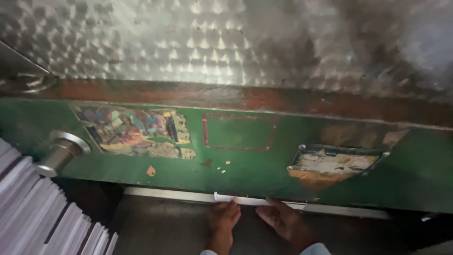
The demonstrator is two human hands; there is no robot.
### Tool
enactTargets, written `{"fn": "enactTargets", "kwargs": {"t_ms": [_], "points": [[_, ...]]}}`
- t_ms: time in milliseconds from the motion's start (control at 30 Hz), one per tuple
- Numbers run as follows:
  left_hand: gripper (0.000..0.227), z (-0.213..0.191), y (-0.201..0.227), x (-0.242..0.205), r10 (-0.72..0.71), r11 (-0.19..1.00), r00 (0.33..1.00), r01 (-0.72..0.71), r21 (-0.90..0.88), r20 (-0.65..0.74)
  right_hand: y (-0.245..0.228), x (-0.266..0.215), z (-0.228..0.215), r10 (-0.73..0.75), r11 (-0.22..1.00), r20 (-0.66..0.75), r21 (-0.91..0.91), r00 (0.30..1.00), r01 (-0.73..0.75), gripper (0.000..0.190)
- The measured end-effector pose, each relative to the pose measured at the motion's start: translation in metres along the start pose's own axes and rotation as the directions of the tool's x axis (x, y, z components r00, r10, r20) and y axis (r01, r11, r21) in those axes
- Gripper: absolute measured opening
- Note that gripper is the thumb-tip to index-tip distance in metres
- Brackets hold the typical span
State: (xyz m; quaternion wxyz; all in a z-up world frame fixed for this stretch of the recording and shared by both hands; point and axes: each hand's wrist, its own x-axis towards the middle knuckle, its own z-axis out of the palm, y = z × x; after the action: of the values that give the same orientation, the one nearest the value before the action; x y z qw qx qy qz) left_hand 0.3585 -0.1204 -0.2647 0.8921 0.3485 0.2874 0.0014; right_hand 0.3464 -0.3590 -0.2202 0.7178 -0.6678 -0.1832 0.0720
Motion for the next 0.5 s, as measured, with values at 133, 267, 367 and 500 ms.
{"fn": "enactTargets", "kwargs": {"t_ms": [133,267,367,500], "points": [[0.031,-0.002,0.007,0.002,-0.188,0.982,0.947,0.174,0.075,0.259,0.005,0.019,-0.010,0.536,0.594,-0.048,0.731,0.843,-0.336,0.023],[0.037,-0.004,0.005,-0.006,-0.192,0.966,0.925,0.119,0.228,0.329,0.015,0.021,-0.037,0.233,0.809,0.238,0.491,0.943,-0.324,0.032],[0.036,0.011,0.006,0.002,-0.216,0.950,0.951,0.152,0.274,0.222,0.022,0.028,-0.038,0.721,0.564,-0.148,0.693,0.677,-0.449,0.014],[0.033,0.007,0.008,0.011,-0.228,0.948,0.938,0.153,0.278,0.262,0.015,0.032,-0.025,0.585,0.783,-0.280,0.440,0.761,-0.440,0.026]]}}
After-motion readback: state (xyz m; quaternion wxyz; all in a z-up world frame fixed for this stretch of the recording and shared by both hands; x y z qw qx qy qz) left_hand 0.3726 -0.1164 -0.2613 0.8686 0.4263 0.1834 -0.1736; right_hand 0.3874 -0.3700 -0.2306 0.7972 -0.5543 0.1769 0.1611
